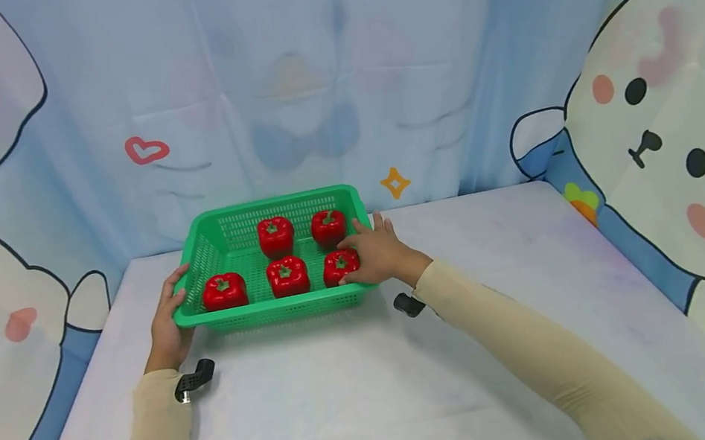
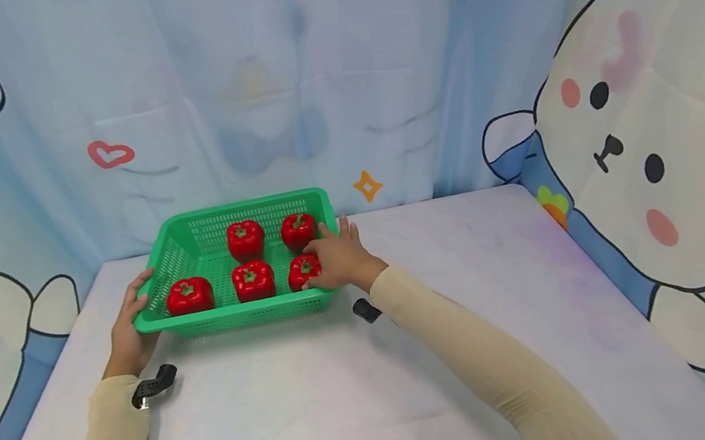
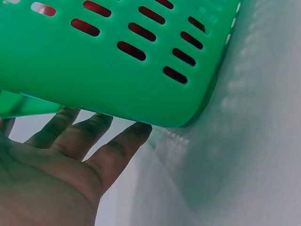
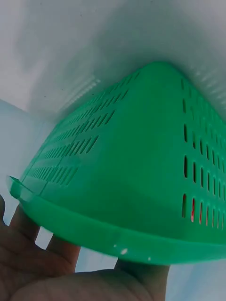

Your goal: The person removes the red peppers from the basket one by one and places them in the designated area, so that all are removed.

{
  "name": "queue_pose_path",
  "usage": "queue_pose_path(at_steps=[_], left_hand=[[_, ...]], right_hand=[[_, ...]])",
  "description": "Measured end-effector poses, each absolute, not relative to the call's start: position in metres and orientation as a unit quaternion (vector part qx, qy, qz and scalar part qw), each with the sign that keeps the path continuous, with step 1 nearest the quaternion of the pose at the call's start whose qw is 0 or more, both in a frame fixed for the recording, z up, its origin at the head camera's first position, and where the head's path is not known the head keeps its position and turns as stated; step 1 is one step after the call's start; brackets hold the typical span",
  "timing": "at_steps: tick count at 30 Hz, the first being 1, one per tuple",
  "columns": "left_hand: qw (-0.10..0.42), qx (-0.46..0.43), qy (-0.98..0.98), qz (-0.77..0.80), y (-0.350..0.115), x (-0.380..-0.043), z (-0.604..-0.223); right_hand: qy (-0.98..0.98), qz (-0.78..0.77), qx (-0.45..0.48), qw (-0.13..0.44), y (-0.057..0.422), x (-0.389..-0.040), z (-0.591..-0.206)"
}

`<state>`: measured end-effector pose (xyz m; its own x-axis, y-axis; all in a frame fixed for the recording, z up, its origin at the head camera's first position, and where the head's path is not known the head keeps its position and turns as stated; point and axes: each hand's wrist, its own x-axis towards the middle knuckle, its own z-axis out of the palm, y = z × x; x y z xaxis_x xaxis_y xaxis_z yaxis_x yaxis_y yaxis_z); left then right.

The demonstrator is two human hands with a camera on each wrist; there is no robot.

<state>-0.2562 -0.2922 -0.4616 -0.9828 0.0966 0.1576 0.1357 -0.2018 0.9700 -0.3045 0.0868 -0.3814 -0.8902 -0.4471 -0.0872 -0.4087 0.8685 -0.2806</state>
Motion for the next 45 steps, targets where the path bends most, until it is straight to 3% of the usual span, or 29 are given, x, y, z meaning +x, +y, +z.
queue_pose_path(at_steps=[13,24,45], left_hand=[[0.024,-0.085,-0.634,-0.768,-0.291,-0.258,-0.464],[0.031,-0.077,-0.634,-0.769,-0.29,-0.258,-0.463],[0.043,-0.079,-0.642,-0.761,-0.29,-0.261,-0.469]], right_hand=[[0.947,-0.213,-0.237,0.041,0.09,-0.314,-0.389],[0.885,-0.41,-0.213,-0.055,0.107,-0.322,-0.366],[0.884,-0.442,-0.09,-0.121,0.162,-0.369,-0.38]])
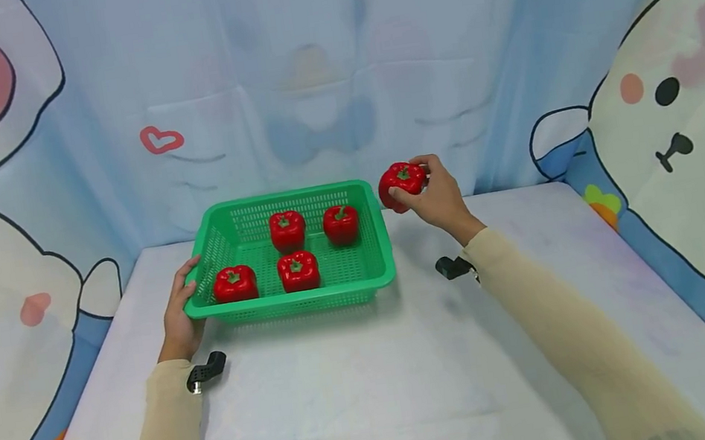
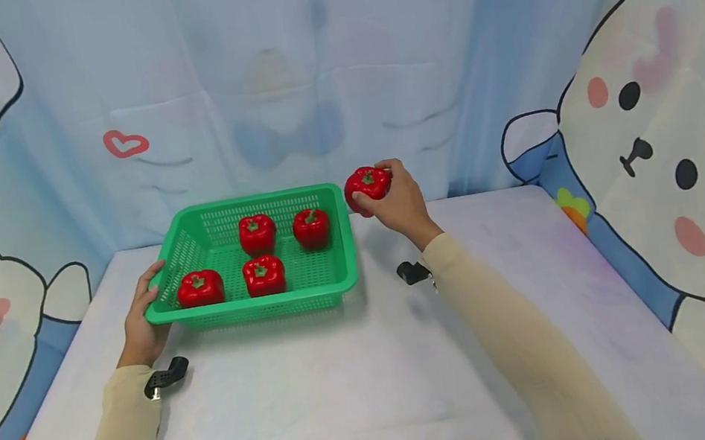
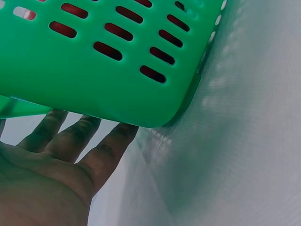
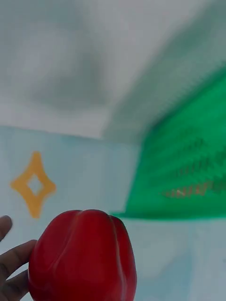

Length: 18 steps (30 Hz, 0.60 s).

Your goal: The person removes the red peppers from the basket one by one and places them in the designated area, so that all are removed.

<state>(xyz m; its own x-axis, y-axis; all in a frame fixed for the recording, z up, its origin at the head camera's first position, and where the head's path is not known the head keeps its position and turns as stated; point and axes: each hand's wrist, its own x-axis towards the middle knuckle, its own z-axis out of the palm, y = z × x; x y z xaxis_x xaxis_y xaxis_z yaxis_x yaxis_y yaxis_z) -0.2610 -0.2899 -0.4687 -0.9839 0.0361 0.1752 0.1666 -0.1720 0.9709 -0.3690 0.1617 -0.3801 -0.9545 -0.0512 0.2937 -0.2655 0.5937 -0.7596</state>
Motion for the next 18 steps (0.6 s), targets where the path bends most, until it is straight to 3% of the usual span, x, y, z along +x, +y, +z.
queue_pose_path(at_steps=[18], left_hand=[[0.053,-0.069,-0.652,-0.753,-0.29,-0.266,-0.473]], right_hand=[[-0.921,0.385,0.023,0.044,0.186,-0.409,-0.438]])
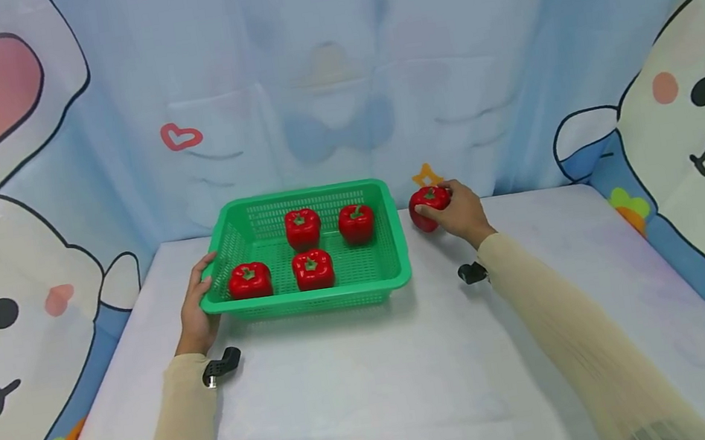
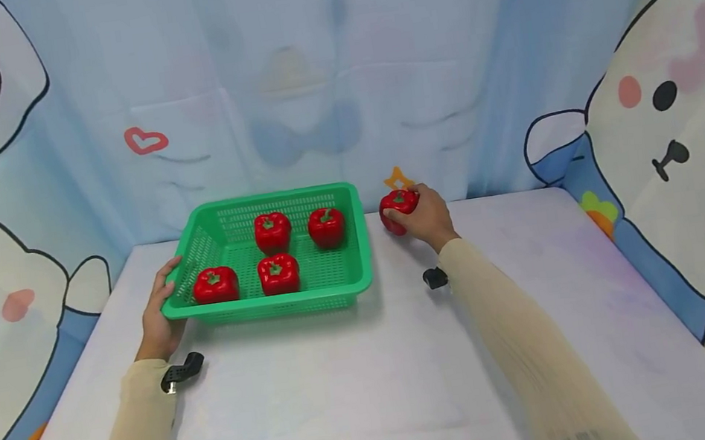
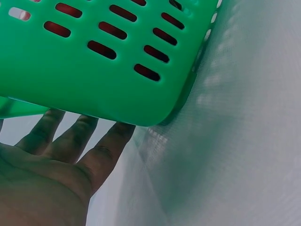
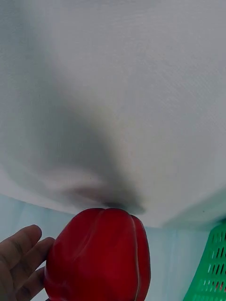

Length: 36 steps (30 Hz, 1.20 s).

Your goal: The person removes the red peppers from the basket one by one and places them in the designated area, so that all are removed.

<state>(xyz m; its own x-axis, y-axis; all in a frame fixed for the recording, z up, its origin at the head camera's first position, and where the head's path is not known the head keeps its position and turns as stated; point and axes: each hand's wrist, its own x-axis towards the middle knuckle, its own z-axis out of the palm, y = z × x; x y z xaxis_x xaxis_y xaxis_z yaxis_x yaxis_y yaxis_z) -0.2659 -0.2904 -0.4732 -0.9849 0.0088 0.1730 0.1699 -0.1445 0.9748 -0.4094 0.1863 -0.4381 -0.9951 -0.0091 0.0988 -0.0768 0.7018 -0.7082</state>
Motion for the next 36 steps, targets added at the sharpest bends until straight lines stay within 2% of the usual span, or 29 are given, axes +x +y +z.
queue_pose_path(at_steps=[15,17,20,23,25,28,36], left_hand=[[0.05,-0.073,-0.642,-0.761,-0.289,-0.269,-0.474],[0.05,-0.073,-0.642,-0.762,-0.288,-0.268,-0.473],[0.051,-0.073,-0.643,-0.761,-0.288,-0.268,-0.473],[0.052,-0.073,-0.645,-0.759,-0.287,-0.268,-0.472],[0.054,-0.072,-0.646,-0.758,-0.288,-0.268,-0.472],[0.056,-0.071,-0.646,-0.758,-0.288,-0.268,-0.472],[0.057,-0.071,-0.643,-0.761,-0.29,-0.267,-0.473]], right_hand=[[-0.929,0.37,0.018,0.024,0.189,-0.404,-0.437],[-0.925,0.378,0.017,0.046,0.188,-0.402,-0.435],[-0.909,0.4,0.037,0.109,0.18,-0.396,-0.427],[-0.884,0.425,0.09,0.174,0.164,-0.384,-0.414],[-0.873,0.432,0.136,0.181,0.148,-0.373,-0.403],[-0.871,0.427,0.199,0.138,0.12,-0.352,-0.39],[-0.888,0.364,0.275,-0.063,0.053,-0.318,-0.383]])
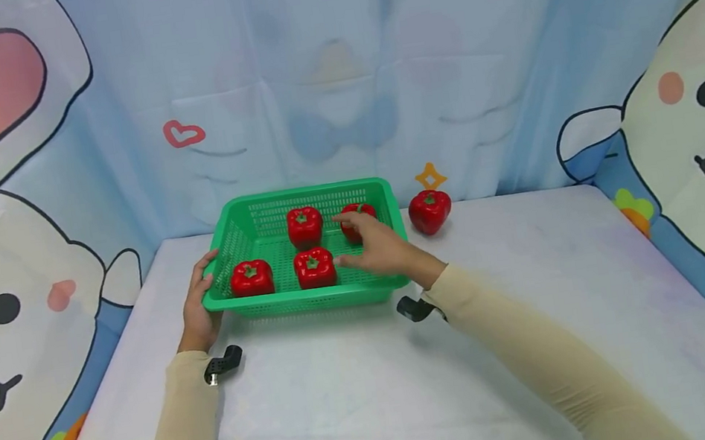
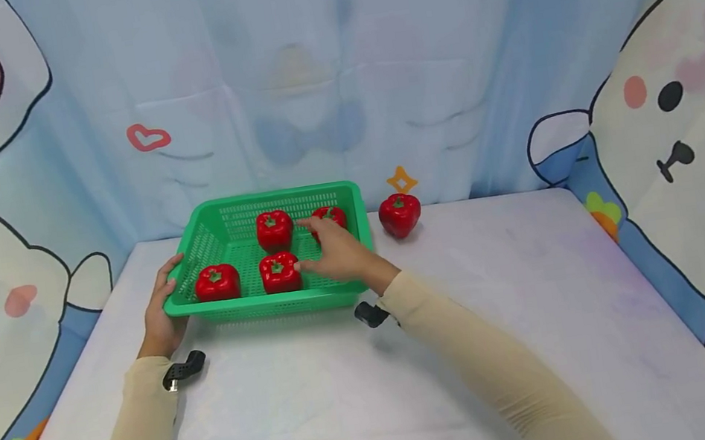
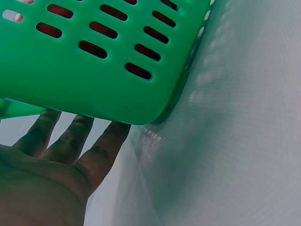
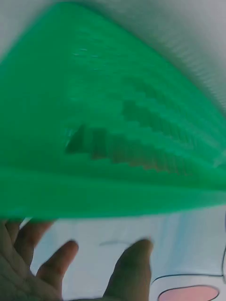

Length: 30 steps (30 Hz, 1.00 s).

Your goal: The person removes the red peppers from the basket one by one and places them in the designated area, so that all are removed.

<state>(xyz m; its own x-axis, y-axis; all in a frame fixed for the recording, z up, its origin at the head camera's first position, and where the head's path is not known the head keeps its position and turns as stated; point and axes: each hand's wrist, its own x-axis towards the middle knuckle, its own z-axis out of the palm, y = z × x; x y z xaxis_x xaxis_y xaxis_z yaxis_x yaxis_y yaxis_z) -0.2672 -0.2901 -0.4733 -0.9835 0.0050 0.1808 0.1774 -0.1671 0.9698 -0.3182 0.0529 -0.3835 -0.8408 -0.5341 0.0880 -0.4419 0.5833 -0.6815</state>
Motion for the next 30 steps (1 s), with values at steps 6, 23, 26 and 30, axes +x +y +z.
queue_pose_path(at_steps=[6,23,26,30], left_hand=[[0.059,-0.072,-0.644,-0.759,-0.291,-0.266,-0.475],[0.061,-0.075,-0.637,-0.765,-0.289,-0.265,-0.472],[0.06,-0.074,-0.638,-0.764,-0.289,-0.265,-0.473],[0.062,-0.078,-0.639,-0.763,-0.291,-0.265,-0.474]], right_hand=[[0.895,-0.331,-0.272,0.125,0.023,-0.317,-0.397],[0.903,-0.316,-0.249,0.149,0.001,-0.319,-0.404],[0.905,-0.318,-0.244,0.144,0.002,-0.318,-0.403],[0.908,-0.324,-0.236,0.126,0.003,-0.318,-0.403]])
